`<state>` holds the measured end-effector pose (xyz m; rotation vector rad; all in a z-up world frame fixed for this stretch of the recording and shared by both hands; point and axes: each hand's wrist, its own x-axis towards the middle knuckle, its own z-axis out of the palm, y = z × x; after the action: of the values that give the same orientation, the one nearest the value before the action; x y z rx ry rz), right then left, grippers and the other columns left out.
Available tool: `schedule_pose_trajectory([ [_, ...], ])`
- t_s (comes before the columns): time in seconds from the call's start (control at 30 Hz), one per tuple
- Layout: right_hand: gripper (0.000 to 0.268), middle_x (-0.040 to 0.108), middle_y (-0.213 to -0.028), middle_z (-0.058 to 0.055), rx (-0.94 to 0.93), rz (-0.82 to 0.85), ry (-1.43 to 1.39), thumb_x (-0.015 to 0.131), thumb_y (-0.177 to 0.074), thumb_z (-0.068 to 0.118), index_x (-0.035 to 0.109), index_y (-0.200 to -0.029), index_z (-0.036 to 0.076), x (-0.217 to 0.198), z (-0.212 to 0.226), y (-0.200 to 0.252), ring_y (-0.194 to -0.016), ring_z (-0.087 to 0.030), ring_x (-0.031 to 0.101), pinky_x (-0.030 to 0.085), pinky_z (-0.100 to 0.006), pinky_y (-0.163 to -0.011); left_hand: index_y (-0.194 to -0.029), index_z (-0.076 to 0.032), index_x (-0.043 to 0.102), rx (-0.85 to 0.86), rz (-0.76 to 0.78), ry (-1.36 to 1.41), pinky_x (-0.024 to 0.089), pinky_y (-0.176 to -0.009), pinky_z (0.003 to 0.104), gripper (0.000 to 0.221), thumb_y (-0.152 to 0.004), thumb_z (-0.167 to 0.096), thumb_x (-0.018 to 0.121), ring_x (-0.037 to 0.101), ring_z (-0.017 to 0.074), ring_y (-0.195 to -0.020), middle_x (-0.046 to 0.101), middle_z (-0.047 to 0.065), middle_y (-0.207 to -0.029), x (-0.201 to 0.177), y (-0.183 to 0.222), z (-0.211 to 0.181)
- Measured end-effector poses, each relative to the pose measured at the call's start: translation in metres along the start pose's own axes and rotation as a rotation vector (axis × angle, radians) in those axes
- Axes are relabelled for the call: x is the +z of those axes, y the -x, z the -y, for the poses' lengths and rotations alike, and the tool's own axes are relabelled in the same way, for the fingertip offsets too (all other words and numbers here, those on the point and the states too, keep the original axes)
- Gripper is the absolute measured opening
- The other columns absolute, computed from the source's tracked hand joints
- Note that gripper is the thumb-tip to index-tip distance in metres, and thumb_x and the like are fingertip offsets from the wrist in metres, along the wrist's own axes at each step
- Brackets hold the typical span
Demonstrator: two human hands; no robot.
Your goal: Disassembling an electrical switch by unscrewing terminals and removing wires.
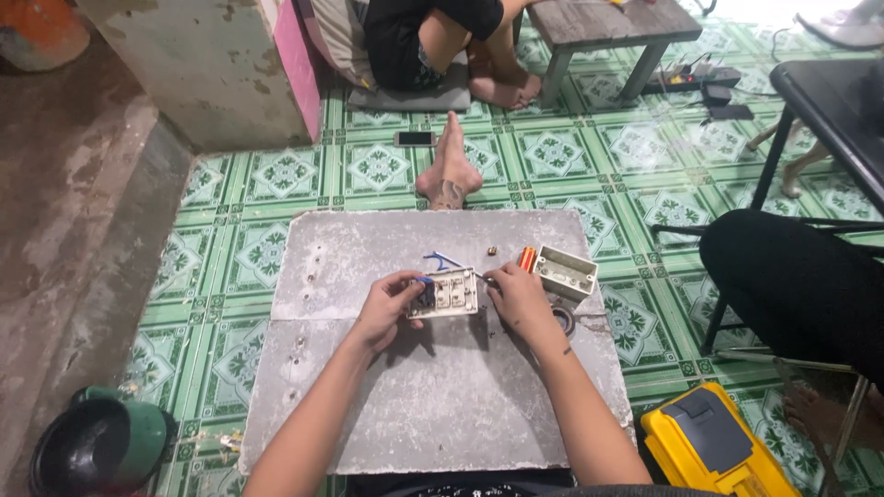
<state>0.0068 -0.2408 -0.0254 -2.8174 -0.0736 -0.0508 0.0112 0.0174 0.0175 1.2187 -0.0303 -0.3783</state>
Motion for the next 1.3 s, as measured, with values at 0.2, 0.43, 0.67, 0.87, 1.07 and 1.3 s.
schedule_pose_trajectory([
  [0.2, 0.029, 0.069, -0.114, -0.005, 0.035, 0.023, 0.026, 0.065, -0.094, 0.028, 0.071, -0.122, 0.027, 0.006, -0.002, -0.001, -0.114, -0.026, 0.068, 0.047, -0.045, -0.097, -0.108, -0.005, 0.074, 0.013, 0.001, 0.009, 0.065, -0.042, 0.032, 0.016, -0.092, -0.008, 0.075, 0.064, 0.0134, -0.073, 0.063, 0.005, -0.088, -0.011, -0.008, 0.004],
  [0.43, 0.030, 0.069, -0.112, -0.002, 0.037, 0.029, 0.065, 0.065, -0.095, 0.029, 0.069, -0.125, 0.032, 0.008, -0.001, 0.002, -0.113, -0.023, 0.068, 0.045, -0.045, -0.099, -0.107, -0.005, 0.074, 0.011, -0.010, 0.032, 0.064, -0.040, 0.032, 0.016, -0.091, -0.008, 0.076, 0.063, 0.0122, -0.074, 0.065, 0.005, -0.090, -0.012, -0.007, 0.002],
  [0.67, 0.032, 0.071, -0.104, -0.004, 0.022, 0.014, 0.071, 0.062, -0.096, 0.025, 0.071, -0.126, 0.024, 0.011, 0.006, 0.003, -0.103, -0.022, 0.072, 0.041, -0.042, -0.097, -0.110, -0.006, 0.073, 0.120, -0.075, 0.073, 0.064, -0.041, 0.032, 0.018, -0.094, -0.012, 0.074, 0.064, 0.0137, -0.072, 0.060, 0.003, -0.086, -0.030, -0.017, 0.003],
  [0.87, 0.029, 0.072, -0.100, -0.006, -0.002, -0.004, 0.044, 0.063, -0.093, 0.024, 0.074, -0.120, 0.021, 0.016, 0.003, 0.002, -0.098, -0.025, 0.073, 0.042, -0.041, -0.093, -0.110, -0.007, 0.071, 0.150, -0.116, 0.097, 0.064, -0.042, 0.030, 0.017, -0.095, -0.014, 0.073, 0.065, 0.0132, -0.070, 0.060, 0.003, -0.087, -0.032, -0.015, -0.007],
  [1.07, 0.026, 0.071, -0.101, -0.005, -0.013, -0.008, 0.032, 0.063, -0.094, 0.023, 0.074, -0.116, 0.018, 0.026, 0.001, -0.002, -0.098, -0.025, 0.073, 0.043, -0.040, -0.091, -0.109, -0.007, 0.072, 0.161, -0.120, 0.133, 0.064, -0.042, 0.031, 0.014, -0.096, -0.012, 0.072, 0.070, 0.0175, -0.066, 0.063, 0.005, -0.088, -0.037, -0.019, -0.005],
  [1.3, 0.034, 0.068, -0.103, -0.009, -0.037, -0.036, -0.060, 0.064, -0.091, 0.020, 0.066, -0.124, 0.011, 0.019, 0.015, -0.001, -0.104, -0.030, 0.071, 0.045, -0.043, -0.092, -0.108, -0.008, 0.071, 0.177, -0.139, 0.167, 0.064, -0.042, 0.032, 0.013, -0.096, -0.011, 0.071, 0.072, 0.0198, -0.068, 0.068, 0.008, -0.092, -0.041, -0.022, -0.002],
])
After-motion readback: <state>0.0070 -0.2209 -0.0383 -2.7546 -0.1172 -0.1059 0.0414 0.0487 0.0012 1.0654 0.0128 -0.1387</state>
